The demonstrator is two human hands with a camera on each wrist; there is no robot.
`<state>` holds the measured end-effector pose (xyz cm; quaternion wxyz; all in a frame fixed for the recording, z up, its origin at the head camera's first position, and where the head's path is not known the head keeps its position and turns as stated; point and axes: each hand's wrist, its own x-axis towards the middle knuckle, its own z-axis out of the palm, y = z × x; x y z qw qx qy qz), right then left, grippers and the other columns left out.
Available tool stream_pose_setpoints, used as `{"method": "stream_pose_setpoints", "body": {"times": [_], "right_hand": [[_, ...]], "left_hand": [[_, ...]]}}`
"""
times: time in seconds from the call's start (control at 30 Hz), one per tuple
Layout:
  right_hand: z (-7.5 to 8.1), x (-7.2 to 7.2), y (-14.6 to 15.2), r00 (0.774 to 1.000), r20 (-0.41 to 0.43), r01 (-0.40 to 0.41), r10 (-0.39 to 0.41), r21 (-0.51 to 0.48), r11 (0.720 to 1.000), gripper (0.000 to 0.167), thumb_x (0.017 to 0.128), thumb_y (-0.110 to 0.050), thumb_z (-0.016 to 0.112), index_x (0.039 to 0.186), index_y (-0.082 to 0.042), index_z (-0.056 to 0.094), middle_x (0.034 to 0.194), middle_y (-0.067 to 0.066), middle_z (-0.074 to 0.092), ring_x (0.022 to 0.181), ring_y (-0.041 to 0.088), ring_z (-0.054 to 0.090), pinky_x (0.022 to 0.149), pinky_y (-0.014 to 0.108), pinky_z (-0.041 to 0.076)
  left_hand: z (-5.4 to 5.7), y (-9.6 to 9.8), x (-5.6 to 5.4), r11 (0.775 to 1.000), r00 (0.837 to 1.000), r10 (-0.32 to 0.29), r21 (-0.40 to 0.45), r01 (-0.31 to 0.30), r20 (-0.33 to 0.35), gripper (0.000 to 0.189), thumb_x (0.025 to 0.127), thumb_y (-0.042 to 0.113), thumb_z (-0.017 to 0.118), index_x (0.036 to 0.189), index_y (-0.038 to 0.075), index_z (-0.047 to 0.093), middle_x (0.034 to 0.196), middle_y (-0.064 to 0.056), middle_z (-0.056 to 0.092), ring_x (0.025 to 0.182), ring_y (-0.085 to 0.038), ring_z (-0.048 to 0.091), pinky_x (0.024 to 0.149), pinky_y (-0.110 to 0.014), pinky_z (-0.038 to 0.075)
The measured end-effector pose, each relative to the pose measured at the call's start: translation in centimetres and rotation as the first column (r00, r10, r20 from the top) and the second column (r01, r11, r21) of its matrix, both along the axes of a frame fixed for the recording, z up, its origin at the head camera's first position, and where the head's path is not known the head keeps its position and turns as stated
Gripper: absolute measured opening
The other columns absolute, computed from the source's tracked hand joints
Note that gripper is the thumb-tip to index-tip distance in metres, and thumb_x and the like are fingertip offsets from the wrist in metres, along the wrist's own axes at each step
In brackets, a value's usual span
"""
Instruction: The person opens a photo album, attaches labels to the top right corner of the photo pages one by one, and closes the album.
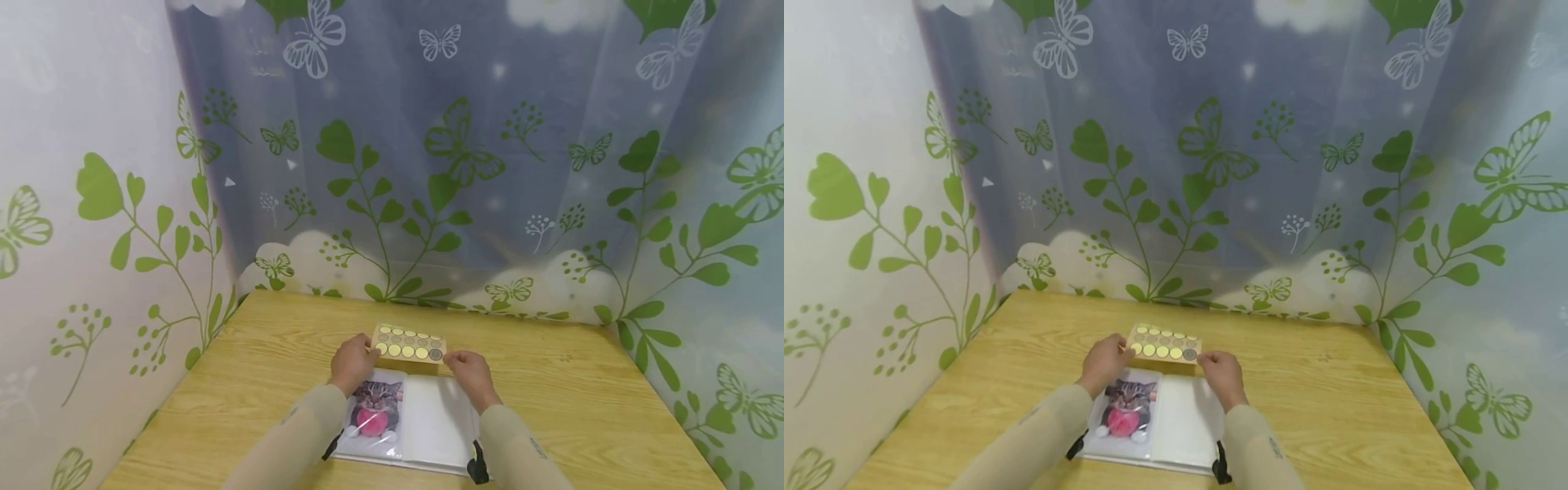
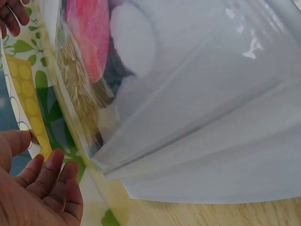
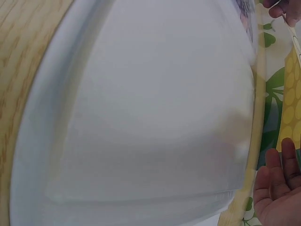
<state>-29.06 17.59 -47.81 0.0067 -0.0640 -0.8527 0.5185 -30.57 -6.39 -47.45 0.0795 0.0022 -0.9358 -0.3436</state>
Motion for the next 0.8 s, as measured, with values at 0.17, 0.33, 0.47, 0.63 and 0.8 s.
{"method": "stream_pose_setpoints", "body": {"times": [0.17, 0.33, 0.47, 0.63, 0.8], "right_hand": [[-0.2, -0.2, -0.1, 1.0, -0.006, 0.004, -0.004, -0.004, 1.0, 0.031, 0.098, -0.024, 0.058, 0.11, 0.002, 0.07, 0.117, 0.018, 0.067, 0.109, 0.032, 0.06, 0.094, 0.051, 0.049], [-0.2, -0.1, -0.4, 1.0, -0.005, 0.002, -0.002, -0.015, 1.0, 0.031, 0.098, -0.023, 0.058, 0.111, 0.003, 0.07, 0.117, 0.018, 0.067, 0.109, 0.032, 0.06, 0.094, 0.051, 0.049], [-0.2, 0.0, -0.5, 1.0, -0.006, 0.013, -0.013, -0.016, 1.0, 0.032, 0.099, -0.023, 0.057, 0.112, 0.003, 0.07, 0.117, 0.018, 0.067, 0.109, 0.033, 0.06, 0.094, 0.052, 0.049], [-0.4, -0.2, -0.5, 0.998, -0.009, 0.061, -0.061, -0.031, 0.998, 0.032, 0.1, -0.024, 0.056, 0.111, 0.003, 0.07, 0.115, 0.018, 0.067, 0.108, 0.033, 0.06, 0.093, 0.051, 0.049], [0.0, 0.0, -0.9, 0.994, -0.022, 0.102, -0.104, -0.059, 0.993, 0.032, 0.099, -0.023, 0.056, 0.111, 0.004, 0.069, 0.115, 0.019, 0.066, 0.108, 0.034, 0.059, 0.094, 0.051, 0.048]], "left_hand": [[0.0, -0.2, 0.0, 1.0, 1.0, 0.0, 0.005, 0.0, -0.005, 0.023, 0.092, 0.022, 0.068, 0.103, 0.002, 0.066, 0.09, -0.01, 0.069, 0.079, -0.026, 0.062, 0.072, -0.045, 0.051], [0.0, -0.3, 0.0, 1.0, 1.0, 0.004, 0.023, -0.005, 0.01, 0.024, 0.093, 0.022, 0.067, 0.105, 0.001, 0.065, 0.088, -0.009, 0.068, 0.076, -0.024, 0.06, 0.07, -0.044, 0.051], [-0.1, -0.2, -0.1, 0.995, 1.0, 0.008, 0.098, -0.011, 0.025, 0.026, 0.094, 0.023, 0.066, 0.108, 0.001, 0.065, 0.087, -0.008, 0.067, 0.076, -0.022, 0.059, 0.071, -0.042, 0.051], [-0.4, 0.1, -0.5, 0.926, 0.999, -0.007, 0.376, -0.007, 0.038, 0.028, 0.095, 0.02, 0.067, 0.114, 0.0, 0.064, 0.096, -0.009, 0.064, 0.085, -0.025, 0.061, 0.073, -0.038, 0.054], [-0.4, 0.8, -0.8, 0.715, 0.998, -0.032, 0.699, -0.021, 0.062, 0.032, 0.095, 0.015, 0.066, 0.12, -0.004, 0.06, 0.096, -0.011, 0.066, 0.093, -0.032, 0.064, 0.079, -0.04, 0.055]]}}
